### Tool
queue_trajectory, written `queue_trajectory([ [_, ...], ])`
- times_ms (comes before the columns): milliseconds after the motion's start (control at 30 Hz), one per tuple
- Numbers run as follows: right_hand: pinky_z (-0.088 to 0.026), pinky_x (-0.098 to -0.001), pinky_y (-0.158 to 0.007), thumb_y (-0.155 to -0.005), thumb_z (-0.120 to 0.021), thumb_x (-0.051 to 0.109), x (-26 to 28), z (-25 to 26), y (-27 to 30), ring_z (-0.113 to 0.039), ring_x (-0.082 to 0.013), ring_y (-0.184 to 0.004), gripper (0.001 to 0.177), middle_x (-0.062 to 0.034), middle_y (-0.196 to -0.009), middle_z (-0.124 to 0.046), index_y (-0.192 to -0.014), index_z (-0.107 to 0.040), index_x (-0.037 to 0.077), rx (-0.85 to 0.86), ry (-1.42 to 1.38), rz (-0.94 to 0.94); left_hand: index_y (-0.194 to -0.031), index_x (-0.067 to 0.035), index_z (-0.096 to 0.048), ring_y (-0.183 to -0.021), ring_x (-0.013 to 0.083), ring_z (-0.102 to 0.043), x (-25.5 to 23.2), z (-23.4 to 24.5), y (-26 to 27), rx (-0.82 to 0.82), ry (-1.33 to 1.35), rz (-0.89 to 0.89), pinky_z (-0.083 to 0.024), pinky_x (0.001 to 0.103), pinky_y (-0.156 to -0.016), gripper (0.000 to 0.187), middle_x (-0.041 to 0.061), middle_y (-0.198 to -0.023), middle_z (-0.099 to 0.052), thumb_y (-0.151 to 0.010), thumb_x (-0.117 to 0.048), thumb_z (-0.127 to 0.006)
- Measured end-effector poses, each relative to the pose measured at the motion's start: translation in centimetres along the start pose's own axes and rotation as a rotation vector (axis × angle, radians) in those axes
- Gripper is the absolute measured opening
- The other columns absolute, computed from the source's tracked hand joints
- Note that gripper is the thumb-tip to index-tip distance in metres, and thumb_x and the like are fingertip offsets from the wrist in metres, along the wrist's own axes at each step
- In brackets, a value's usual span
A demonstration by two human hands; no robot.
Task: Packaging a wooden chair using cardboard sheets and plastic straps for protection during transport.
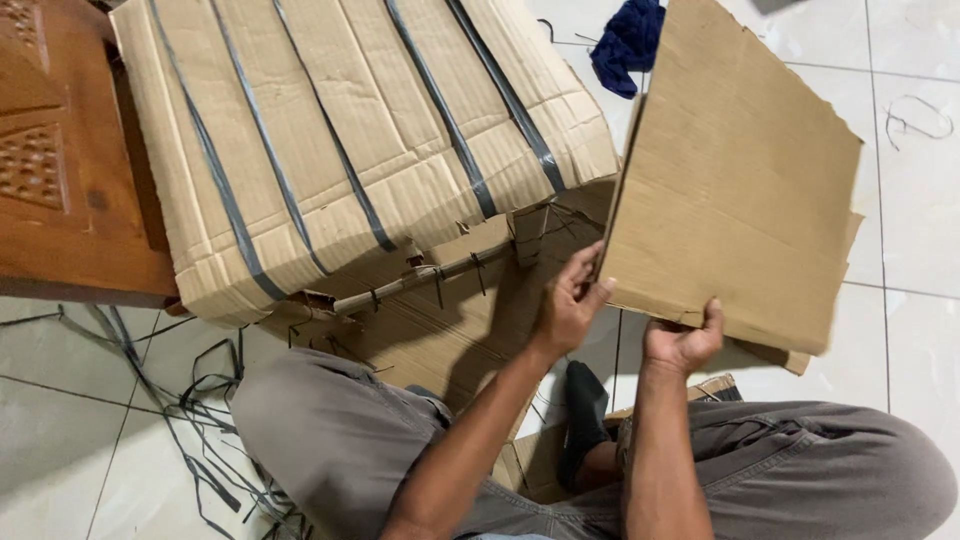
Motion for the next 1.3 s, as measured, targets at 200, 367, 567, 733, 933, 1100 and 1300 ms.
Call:
queue_trajectory([
  [200, -0.065, -0.0510, -0.104, -0.077, -0.084, 0.022, 5.1, -1.5, -1.7, -0.081, -0.0296, -0.108, 0.048, -0.0071, -0.124, -0.080, -0.123, -0.074, 0.015, 0.073, 0.051, 0.113, -0.159, -0.014, -0.044, -0.108, 0.0460, -0.068, -6.7, -1.8, 0.9, 0.024, -0.119, -0.085, -0.060, 0.053, -0.084, 0.062, 0.029, -0.123, -0.068, -0.100, -0.011, -0.065],
  [367, -0.056, -0.0304, -0.060, -0.093, -0.059, -0.001, 7.3, -11.1, 9.2, -0.062, -0.0179, -0.066, 0.007, -0.0020, -0.086, -0.063, -0.091, -0.059, 0.005, 0.301, -0.086, 0.305, -0.150, -0.015, -0.048, -0.085, 0.0279, -0.077, -11.4, -2.0, 1.6, 0.070, -0.305, -0.147, -0.067, 0.036, -0.068, 0.056, 0.023, -0.128, -0.070, -0.097, -0.006, -0.062],
  [567, -0.059, -0.0291, -0.091, -0.097, -0.061, 0.011, 6.5, -14.4, 11.7, -0.075, -0.0187, -0.095, 0.027, -0.0104, -0.111, -0.077, -0.118, -0.072, -0.002, 0.449, -0.003, 0.093, -0.145, -0.005, -0.054, -0.116, 0.0233, -0.071, -15.2, 0.0, 2.8, 0.052, -0.300, -0.267, -0.062, 0.034, -0.095, 0.054, 0.011, -0.140, -0.066, -0.093, -0.008, -0.070],
  [733, -0.057, -0.0478, -0.109, -0.101, -0.061, 0.010, 1.8, -16.9, 14.7, -0.073, -0.0265, -0.103, 0.040, -0.0141, -0.113, -0.073, -0.139, -0.059, -0.005, 0.681, 0.046, -0.038, -0.148, -0.004, -0.042, -0.112, 0.0316, -0.072, -17.0, 4.8, 4.9, -0.033, -0.438, -0.496, -0.067, 0.041, -0.094, 0.058, 0.022, -0.146, -0.058, -0.096, -0.012, -0.064],
  [933, -0.059, -0.0321, -0.096, -0.105, -0.061, 0.011, -6.4, -20.1, 20.2, -0.071, -0.0173, -0.093, 0.014, -0.0069, -0.104, -0.075, -0.102, -0.074, 0.006, 0.955, 0.244, -0.289, -0.142, -0.003, -0.042, -0.113, 0.0326, -0.063, -19.8, 12.6, 7.1, -0.140, -0.162, -0.317, -0.058, 0.052, -0.102, 0.061, 0.020, -0.130, -0.059, -0.096, -0.033, -0.068],
  [1100, -0.051, -0.0405, -0.076, -0.100, -0.062, 0.012, -11.1, -19.6, 21.3, -0.059, -0.0171, -0.077, 0.005, -0.0029, -0.082, -0.060, -0.104, -0.059, 0.010, 1.009, 0.523, -0.335, -0.136, -0.003, -0.045, -0.084, 0.0209, -0.062, -20.3, 19.6, 8.7, -0.457, -0.168, -0.172, -0.061, 0.037, -0.072, 0.052, 0.013, -0.108, -0.062, -0.090, -0.019, -0.061],
  [1300, -0.042, -0.0409, -0.063, -0.072, -0.079, 0.022, -10.3, -12.0, 13.8, -0.044, -0.0252, -0.066, 0.050, -0.0106, -0.080, -0.045, -0.100, -0.045, -0.002, 1.222, 1.505, 1.018, -0.136, 0.002, -0.050, -0.100, 0.0218, -0.060, -17.7, 24.1, 9.1, -0.567, -0.167, -0.256, -0.051, 0.036, -0.091, 0.055, 0.012, -0.117, -0.063, -0.085, -0.016, -0.060],
])
Point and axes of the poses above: each hand's wrist, its own y-axis away from the middle knuckle, its own z-axis out of the back of the hand, x = y × z, the point moved 4 cm from there along -y, towards the middle knuckle
